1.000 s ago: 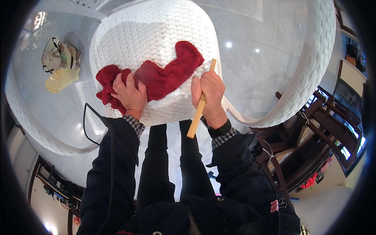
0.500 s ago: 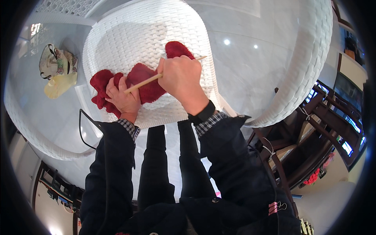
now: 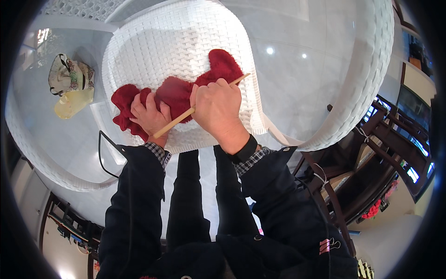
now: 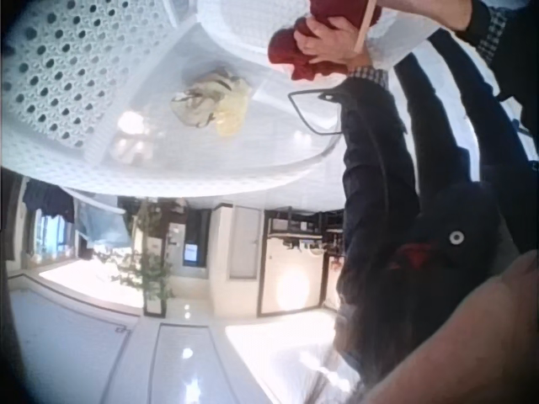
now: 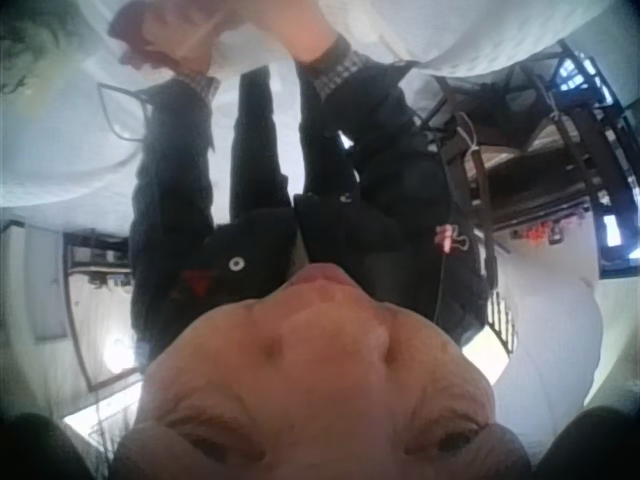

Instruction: The person wrings out a red cloth in a bucket of water, then wipes a white plastic chair with the cloth. They use a wooden stick to scrape the chair's surface while continuing to wipe with the cloth.

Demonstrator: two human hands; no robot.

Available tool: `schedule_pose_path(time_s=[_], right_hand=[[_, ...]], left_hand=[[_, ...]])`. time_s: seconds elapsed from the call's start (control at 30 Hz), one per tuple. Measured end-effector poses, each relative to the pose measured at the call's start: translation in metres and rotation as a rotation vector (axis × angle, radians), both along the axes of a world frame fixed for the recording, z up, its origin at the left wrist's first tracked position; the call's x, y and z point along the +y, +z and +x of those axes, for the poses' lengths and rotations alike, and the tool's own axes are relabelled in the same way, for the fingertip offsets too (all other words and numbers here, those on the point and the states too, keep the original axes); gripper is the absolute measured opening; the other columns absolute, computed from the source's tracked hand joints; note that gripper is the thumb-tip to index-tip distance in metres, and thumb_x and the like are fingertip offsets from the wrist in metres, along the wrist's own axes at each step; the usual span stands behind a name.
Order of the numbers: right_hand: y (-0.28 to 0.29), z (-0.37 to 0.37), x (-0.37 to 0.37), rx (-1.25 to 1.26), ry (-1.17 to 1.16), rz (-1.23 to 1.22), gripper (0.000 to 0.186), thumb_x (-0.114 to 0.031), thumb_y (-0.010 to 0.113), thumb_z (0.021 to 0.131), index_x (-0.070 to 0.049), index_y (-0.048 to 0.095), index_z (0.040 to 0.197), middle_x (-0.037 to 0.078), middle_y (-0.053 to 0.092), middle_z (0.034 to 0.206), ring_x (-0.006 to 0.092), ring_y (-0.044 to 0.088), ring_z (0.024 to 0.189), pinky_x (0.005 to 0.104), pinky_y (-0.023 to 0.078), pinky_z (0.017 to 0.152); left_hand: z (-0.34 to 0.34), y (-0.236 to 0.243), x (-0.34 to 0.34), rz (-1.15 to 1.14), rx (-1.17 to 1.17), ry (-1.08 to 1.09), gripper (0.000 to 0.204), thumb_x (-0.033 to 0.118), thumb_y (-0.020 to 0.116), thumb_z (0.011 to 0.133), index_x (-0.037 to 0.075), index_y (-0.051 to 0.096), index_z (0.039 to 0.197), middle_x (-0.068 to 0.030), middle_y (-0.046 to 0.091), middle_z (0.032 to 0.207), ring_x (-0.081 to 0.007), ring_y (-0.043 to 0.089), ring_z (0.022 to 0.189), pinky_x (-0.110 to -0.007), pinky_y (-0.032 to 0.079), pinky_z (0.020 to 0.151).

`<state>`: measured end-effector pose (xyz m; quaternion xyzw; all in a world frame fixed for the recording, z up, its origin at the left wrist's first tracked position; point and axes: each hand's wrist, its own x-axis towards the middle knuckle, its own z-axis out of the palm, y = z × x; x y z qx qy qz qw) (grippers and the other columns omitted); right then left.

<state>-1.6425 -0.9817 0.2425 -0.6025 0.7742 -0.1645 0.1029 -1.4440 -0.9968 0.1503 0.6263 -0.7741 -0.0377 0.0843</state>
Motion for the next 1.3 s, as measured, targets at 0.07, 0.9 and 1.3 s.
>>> schedule_pose_path(time_s=[0.07, 0.9, 1.3], right_hand=[[-0.002, -0.002, 0.001, 0.007, 0.022, -0.007, 0.028, -0.017, 0.067, 0.079, -0.014, 0.058, 0.052, 0.003, 0.054, 0.051, 0.0223, 0.052, 0.059, 0.0391, 0.034, 0.052], [-0.025, -0.025, -0.004, -0.003, -0.061, -0.222, 0.035, -0.011, 0.071, 0.078, -0.012, 0.046, 0.053, 0.003, 0.045, 0.052, 0.0232, 0.048, 0.058, 0.0384, 0.033, 0.055], [-0.026, -0.056, -0.006, 0.010, -0.130, -0.095, 0.034, -0.009, 0.064, 0.085, -0.011, 0.047, 0.055, 0.008, 0.047, 0.051, 0.0301, 0.049, 0.049, 0.0430, 0.037, 0.048]], left_hand=[[0.001, -0.003, -0.001, -0.052, 0.125, -0.041, 0.041, 0.030, 0.068, 0.079, 0.017, 0.063, 0.118, -0.0149, 0.045, 0.136, -0.0406, 0.041, 0.126, -0.074, 0.031, 0.097], [0.000, 0.000, 0.000, 0.005, 0.026, -0.003, 0.040, 0.031, 0.065, 0.080, 0.016, 0.063, 0.118, -0.0139, 0.045, 0.137, -0.0391, 0.041, 0.126, -0.071, 0.032, 0.096], [0.000, 0.000, 0.000, 0.005, 0.025, -0.010, 0.040, 0.032, 0.065, 0.080, 0.017, 0.064, 0.117, -0.0148, 0.044, 0.137, -0.0402, 0.040, 0.127, -0.072, 0.031, 0.096]])
